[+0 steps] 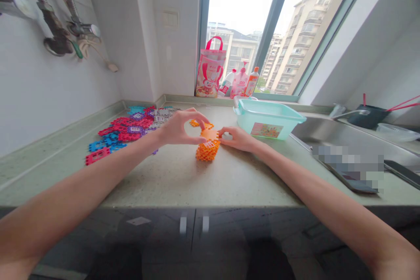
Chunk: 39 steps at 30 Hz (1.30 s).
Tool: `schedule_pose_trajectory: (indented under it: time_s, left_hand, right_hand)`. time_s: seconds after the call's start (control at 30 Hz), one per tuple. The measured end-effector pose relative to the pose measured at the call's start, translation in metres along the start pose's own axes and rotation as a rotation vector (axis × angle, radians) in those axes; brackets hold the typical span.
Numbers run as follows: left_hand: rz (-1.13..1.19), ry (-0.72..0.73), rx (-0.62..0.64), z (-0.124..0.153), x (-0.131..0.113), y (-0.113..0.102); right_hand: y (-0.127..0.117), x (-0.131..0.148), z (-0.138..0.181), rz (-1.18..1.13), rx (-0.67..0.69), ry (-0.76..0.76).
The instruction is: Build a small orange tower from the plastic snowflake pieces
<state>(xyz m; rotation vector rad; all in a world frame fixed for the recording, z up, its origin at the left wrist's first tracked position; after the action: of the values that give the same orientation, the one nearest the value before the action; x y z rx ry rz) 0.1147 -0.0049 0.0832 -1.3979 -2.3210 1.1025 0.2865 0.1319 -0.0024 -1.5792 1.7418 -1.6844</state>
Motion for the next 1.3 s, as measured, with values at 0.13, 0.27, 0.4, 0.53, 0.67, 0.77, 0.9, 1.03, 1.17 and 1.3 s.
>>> schedule_pose_trajectory:
  time_s: [0.13,0.27,0.4,0.53,0.67,0.77,0.9,1.03,1.17,1.3]
  left_hand:
    - [0.02,0.003,0.055,0.0,-0.001,0.012]
    - [0.031,-0.059,0.064,0.004,0.015,0.013]
    - [-0.04,-0.206,-0.01,0.014,0.044,0.004]
    - [-0.245,-0.313,0.018,0.031,0.078,0.003]
    - [-0.397,-0.368,0.2,0.047,0.111,0.02]
    - [-0.402,-0.42,0.365,0.055,0.127,0.037]
    - [-0.39,-0.438,0.439,0.056,0.128,0.046]
    - [-0.379,-0.452,0.345,0.054,0.123,0.038]
    - [-0.413,-0.504,0.284,0.054,0.123,0.03]
    - [-0.469,-0.552,0.152,0.05,0.111,0.008]
  right_hand:
    - [-0.012,0.006,0.001,0.05,-0.091,0.023]
    - [-0.046,0.031,0.012,-0.024,-0.362,-0.052]
    - [-0.056,0.062,0.026,-0.171,-0.383,-0.141]
    - [-0.037,0.088,0.031,-0.186,-0.222,-0.233]
    - [-0.021,0.078,0.024,-0.235,-0.113,-0.231]
    - [-0.018,0.036,0.011,-0.306,-0.178,-0.084]
    - [-0.001,-0.02,-0.015,-0.203,-0.18,0.116]
    - [0.016,-0.025,-0.043,0.036,-0.124,0.065]
    - [0.021,-0.018,-0.053,0.133,-0.12,0.02]
    - [0.012,-0.027,-0.043,0.109,-0.184,0.1]
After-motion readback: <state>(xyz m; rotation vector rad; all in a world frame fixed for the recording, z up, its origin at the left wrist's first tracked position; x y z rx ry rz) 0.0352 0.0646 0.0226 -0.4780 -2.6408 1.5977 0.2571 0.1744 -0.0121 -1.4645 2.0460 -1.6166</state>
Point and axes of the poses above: each hand's wrist, its own z-axis away from the middle knuckle, its own y-axis out of the palm, x = y × z, the point moved 7 cm from there along -z, towards the middle knuckle, and after that the axes turned 9 degrees about y, right-handed, at the moved point
